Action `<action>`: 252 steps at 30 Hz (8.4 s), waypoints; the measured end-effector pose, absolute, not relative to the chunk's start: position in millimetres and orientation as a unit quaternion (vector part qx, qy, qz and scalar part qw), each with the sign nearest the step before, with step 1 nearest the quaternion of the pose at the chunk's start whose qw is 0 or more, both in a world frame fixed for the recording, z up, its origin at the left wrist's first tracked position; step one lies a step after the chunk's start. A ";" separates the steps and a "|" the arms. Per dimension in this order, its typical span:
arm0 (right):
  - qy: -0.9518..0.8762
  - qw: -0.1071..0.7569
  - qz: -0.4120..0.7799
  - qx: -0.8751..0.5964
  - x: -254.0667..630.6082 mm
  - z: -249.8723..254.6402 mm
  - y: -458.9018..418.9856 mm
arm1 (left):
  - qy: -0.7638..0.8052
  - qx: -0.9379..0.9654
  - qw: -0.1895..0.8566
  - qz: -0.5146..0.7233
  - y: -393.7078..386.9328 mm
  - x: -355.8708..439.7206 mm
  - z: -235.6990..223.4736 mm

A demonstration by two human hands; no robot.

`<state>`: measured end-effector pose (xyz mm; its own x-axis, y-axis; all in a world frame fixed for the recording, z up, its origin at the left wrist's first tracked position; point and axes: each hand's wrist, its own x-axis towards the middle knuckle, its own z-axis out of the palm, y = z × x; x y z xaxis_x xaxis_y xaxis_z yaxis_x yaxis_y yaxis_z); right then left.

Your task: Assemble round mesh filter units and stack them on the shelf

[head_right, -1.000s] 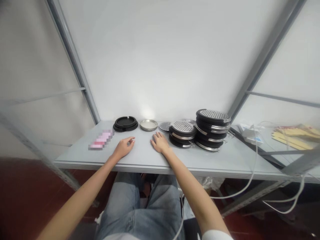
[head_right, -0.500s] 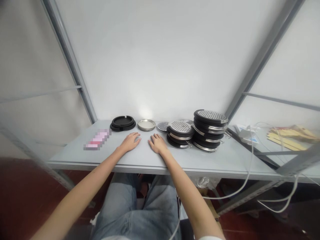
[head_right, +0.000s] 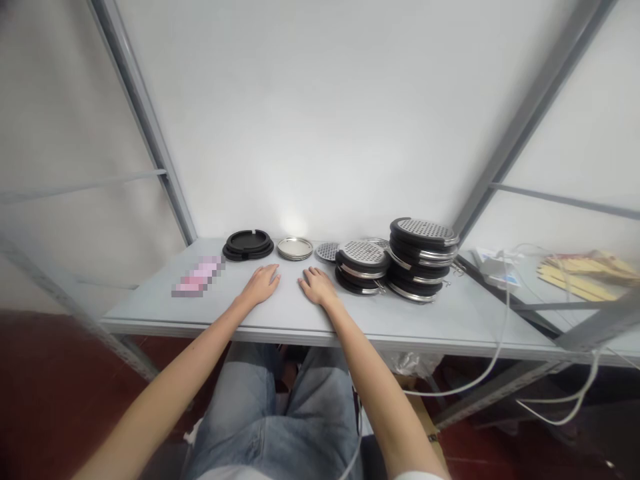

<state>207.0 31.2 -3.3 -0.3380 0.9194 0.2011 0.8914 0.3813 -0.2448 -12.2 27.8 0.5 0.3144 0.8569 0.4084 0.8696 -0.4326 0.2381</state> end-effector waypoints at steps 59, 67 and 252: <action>-0.803 0.206 0.040 -0.557 209.0 -1.0 27.7 | -0.532 -0.803 -0.040 -0.267 27.5 -14.1 0.1; -0.805 0.209 0.037 -0.554 208.7 -1.4 28.1 | -0.531 -0.803 -0.041 -0.269 28.1 -14.5 -1.6; -0.694 0.494 0.223 -0.473 208.0 5.2 47.0 | -0.570 -0.762 -0.062 -0.300 25.1 -19.3 5.1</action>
